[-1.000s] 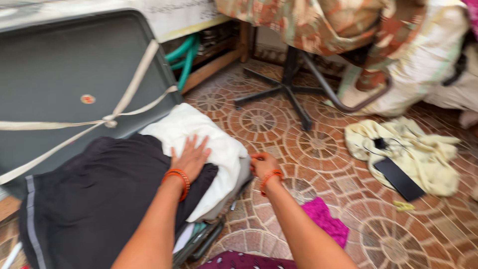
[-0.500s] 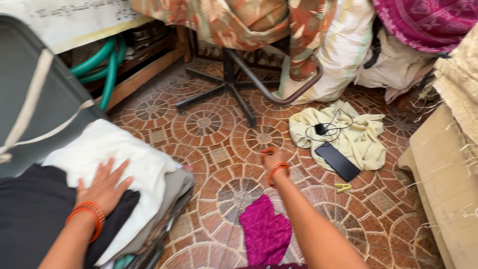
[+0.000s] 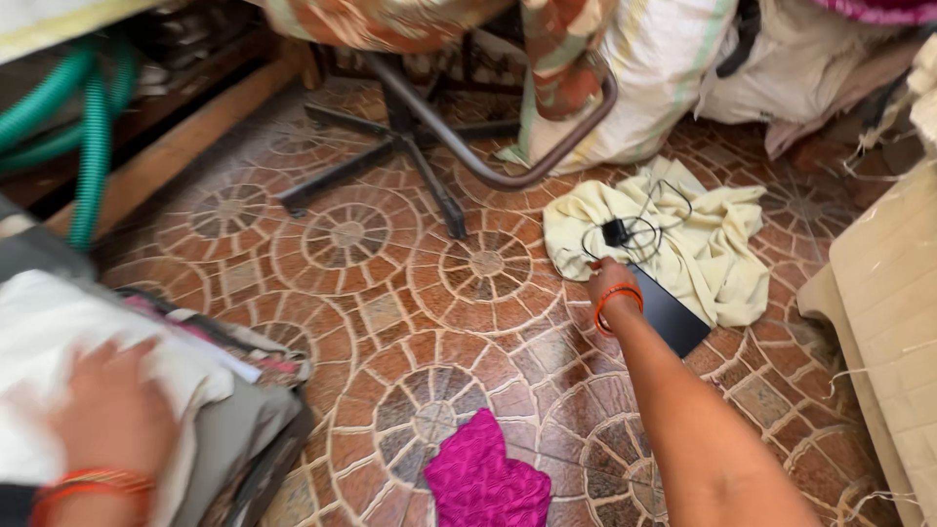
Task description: The person packs a suitcase with clothes and objects, then picks up a phone from the floor and wipes its screen with a cloth.
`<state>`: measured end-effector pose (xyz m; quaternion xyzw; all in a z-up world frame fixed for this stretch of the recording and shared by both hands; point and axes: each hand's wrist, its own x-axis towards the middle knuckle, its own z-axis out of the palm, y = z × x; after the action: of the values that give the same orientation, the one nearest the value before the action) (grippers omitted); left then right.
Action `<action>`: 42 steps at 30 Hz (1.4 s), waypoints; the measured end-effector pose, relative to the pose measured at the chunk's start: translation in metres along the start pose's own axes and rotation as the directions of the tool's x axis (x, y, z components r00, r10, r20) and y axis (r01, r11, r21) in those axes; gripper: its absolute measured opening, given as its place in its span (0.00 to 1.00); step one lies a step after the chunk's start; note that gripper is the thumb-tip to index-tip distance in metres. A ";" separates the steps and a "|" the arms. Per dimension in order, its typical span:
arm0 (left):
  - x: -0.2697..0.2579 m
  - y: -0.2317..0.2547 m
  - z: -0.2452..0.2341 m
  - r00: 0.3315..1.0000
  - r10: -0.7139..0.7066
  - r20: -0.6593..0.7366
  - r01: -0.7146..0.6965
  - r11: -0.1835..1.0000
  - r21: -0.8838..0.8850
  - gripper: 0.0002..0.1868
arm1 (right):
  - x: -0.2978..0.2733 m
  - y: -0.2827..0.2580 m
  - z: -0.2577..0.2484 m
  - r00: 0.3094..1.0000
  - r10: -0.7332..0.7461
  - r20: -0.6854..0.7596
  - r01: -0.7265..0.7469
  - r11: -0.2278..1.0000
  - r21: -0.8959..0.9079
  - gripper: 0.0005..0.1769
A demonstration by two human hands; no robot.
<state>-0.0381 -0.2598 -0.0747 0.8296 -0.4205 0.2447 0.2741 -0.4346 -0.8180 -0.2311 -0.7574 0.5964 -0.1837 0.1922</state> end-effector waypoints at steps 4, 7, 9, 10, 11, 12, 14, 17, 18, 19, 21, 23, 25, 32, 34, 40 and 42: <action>0.043 0.190 0.130 0.966 0.109 0.236 -0.074 0.986 -0.152 0.31 | 0.003 0.007 -0.012 0.991 -0.107 -0.075 0.103 0.993 -0.057 0.19; 0.053 0.321 0.184 0.758 0.508 0.410 -0.441 0.861 -0.252 0.36 | 0.007 0.013 -0.019 0.981 -0.173 -0.083 0.160 0.977 -0.141 0.21; 0.066 0.380 0.211 0.633 0.513 0.580 -0.335 0.857 -0.392 0.33 | 0.015 0.016 -0.022 0.962 -0.250 -0.112 0.223 0.951 -0.213 0.23; 0.070 0.403 0.223 0.596 0.510 0.620 -0.350 0.860 -0.371 0.35 | 0.019 0.018 -0.023 0.973 -0.214 -0.084 0.190 0.953 -0.236 0.25; 0.075 0.421 0.235 0.558 0.503 0.660 -0.370 0.863 -0.345 0.37 | 0.024 0.017 -0.021 0.982 -0.179 -0.057 0.159 0.954 -0.253 0.26; 0.078 0.434 0.245 0.520 0.494 0.697 -0.390 0.863 -0.320 0.39 | 0.029 0.016 -0.019 0.982 -0.180 -0.059 0.157 0.947 -0.280 0.27; 0.082 0.449 0.263 0.503 0.505 0.701 -0.413 0.853 -0.319 0.39 | 0.039 0.016 -0.019 0.981 -0.183 -0.070 0.147 0.923 -0.357 0.28; 0.081 0.461 0.279 0.475 0.505 0.721 -0.423 0.849 -0.316 0.41 | 0.045 0.006 -0.025 0.996 -0.091 -0.002 0.080 0.894 -0.441 0.38; 0.081 0.463 0.281 0.466 0.501 0.729 -0.423 0.850 -0.314 0.41 | 0.046 0.002 -0.031 0.996 0.008 0.085 0.030 0.902 -0.430 0.47; 0.081 0.464 0.283 0.454 0.489 0.745 -0.417 0.855 -0.308 0.41 | 0.045 -0.001 -0.038 0.980 0.105 0.170 -0.024 0.906 -0.422 0.56; 0.080 0.464 0.283 0.432 0.464 0.773 -0.403 0.866 -0.294 0.42 | 0.043 -0.001 -0.047 0.946 0.184 0.266 -0.069 0.918 -0.390 0.60; 0.080 0.461 0.282 0.410 0.432 0.803 -0.385 0.880 -0.277 0.44 | 0.040 0.001 -0.047 0.921 0.217 0.325 -0.092 0.928 -0.360 0.59; 0.077 0.454 0.280 0.391 0.405 0.827 -0.371 0.891 -0.261 0.45 | 0.034 0.005 -0.043 0.913 0.213 0.348 -0.092 0.938 -0.334 0.54; 0.058 0.414 0.275 0.421 0.354 0.835 -0.354 0.912 -0.208 0.42 | -0.034 -0.016 -0.015 0.968 0.126 0.218 -0.060 0.955 -0.289 0.42; 0.050 0.404 0.266 0.427 0.339 0.838 -0.361 0.914 -0.186 0.41 | -0.062 -0.033 -0.010 0.963 0.142 0.231 -0.073 0.956 -0.284 0.40; 0.019 0.385 0.219 0.337 0.270 0.902 -0.373 0.918 -0.136 0.45 | -0.160 -0.066 -0.010 0.967 0.084 0.239 -0.018 0.965 -0.263 0.36; 0.010 0.385 0.205 0.290 0.229 0.929 -0.333 0.934 -0.127 0.45 | -0.188 -0.070 -0.010 0.966 0.060 0.250 0.007 0.966 -0.259 0.36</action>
<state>-0.3172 -0.5915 -0.1223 0.7433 -0.6275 -0.2090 -0.1004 -0.4232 -0.6206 -0.1962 -0.7852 0.5954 -0.0028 0.1701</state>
